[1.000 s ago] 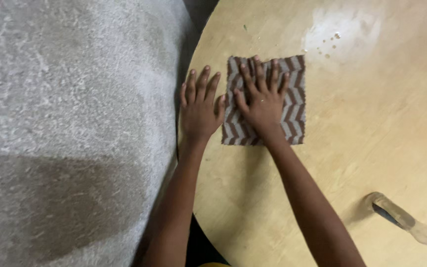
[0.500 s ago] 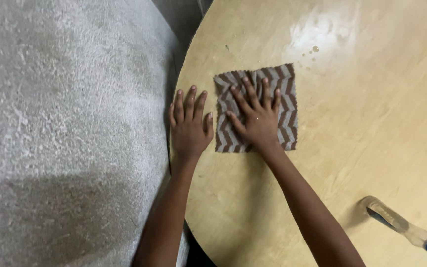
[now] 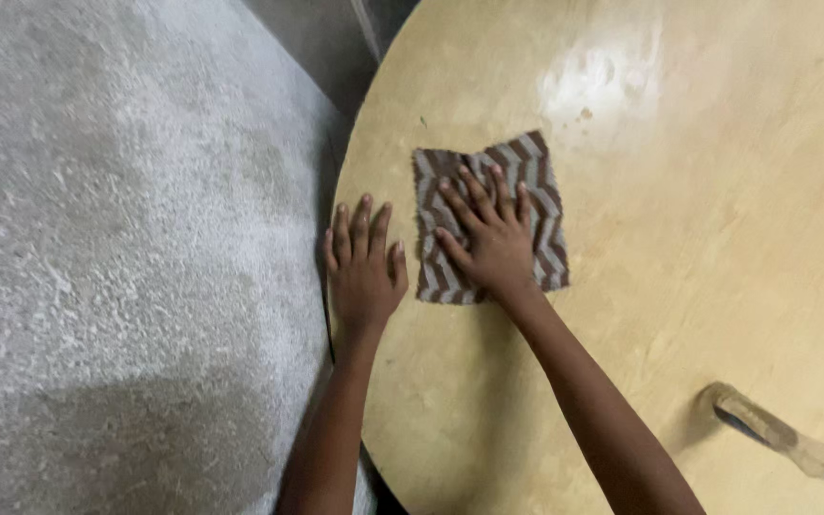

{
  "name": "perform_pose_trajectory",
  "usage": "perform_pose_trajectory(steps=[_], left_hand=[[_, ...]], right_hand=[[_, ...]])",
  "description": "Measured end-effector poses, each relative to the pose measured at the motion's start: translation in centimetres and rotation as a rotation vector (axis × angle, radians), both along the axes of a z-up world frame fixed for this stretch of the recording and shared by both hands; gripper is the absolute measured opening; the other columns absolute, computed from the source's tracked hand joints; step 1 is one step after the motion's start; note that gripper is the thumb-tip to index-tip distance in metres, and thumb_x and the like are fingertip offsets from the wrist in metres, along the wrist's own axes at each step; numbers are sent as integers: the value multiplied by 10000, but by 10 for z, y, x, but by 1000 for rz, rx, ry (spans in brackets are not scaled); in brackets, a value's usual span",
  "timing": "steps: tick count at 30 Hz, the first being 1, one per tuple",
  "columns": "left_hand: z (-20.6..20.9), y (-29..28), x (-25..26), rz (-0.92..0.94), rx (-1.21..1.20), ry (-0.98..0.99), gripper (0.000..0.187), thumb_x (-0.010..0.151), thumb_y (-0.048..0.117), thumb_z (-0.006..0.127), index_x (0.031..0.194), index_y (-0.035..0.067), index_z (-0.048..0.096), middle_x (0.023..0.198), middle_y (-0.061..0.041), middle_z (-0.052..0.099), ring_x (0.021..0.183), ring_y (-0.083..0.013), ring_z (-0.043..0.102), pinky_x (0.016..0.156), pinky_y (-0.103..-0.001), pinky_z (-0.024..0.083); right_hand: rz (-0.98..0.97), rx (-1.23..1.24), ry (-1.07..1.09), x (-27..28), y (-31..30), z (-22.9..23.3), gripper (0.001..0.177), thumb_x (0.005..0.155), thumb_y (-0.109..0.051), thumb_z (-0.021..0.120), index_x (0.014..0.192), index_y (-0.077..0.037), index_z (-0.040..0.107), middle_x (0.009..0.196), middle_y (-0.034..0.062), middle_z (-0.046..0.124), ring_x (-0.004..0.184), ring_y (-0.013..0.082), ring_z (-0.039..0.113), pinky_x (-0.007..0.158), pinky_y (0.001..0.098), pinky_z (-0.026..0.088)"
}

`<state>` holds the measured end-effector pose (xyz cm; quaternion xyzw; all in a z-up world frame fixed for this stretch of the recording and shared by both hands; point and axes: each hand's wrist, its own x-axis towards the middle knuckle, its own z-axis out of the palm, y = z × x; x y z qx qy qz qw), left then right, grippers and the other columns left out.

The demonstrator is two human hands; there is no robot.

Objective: The person cleans a round wooden table using a spray bottle and a patterned cloth. They repeatedly spray liquid onto the table surface and wipe it down with the cloth, moving around the table to cover different areas.

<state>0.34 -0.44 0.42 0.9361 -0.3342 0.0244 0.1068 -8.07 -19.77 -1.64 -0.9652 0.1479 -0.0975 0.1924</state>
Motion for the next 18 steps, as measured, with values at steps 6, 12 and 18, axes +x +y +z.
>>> perform_pose_trajectory(steps=[6, 12, 18], left_hand=[[0, -3, -2, 18, -38, -10, 540, 1047, 370, 492, 1558, 196, 484, 1668, -61, 378, 1561, -335, 288, 1251, -524, 228], [-1, -3, 2, 20, -40, 0, 538, 1036, 393, 486, 1528, 177, 497, 1656, -65, 390, 1551, -338, 297, 1242, -519, 232], [-4, -3, -1, 19, 11, -27, 535, 1054, 383, 461, 1549, 188, 511, 1661, -65, 393, 1553, -332, 304, 1242, -512, 243]], right_hand=[[-77, -130, -21, 50, -26, -5, 645, 1022, -558, 559, 1609, -329, 421, 1703, 40, 278, 1560, 411, 156, 1229, 628, 69], [88, -53, 6, 66, 3, -6, 661, 1036, -595, 493, 1625, -311, 399, 1717, 55, 267, 1590, 392, 140, 1256, 629, 54], [44, -72, 76, 18, -49, -21, 650, 1037, -588, 504, 1612, -295, 426, 1688, 81, 322, 1583, 362, 167, 1241, 600, 80]])
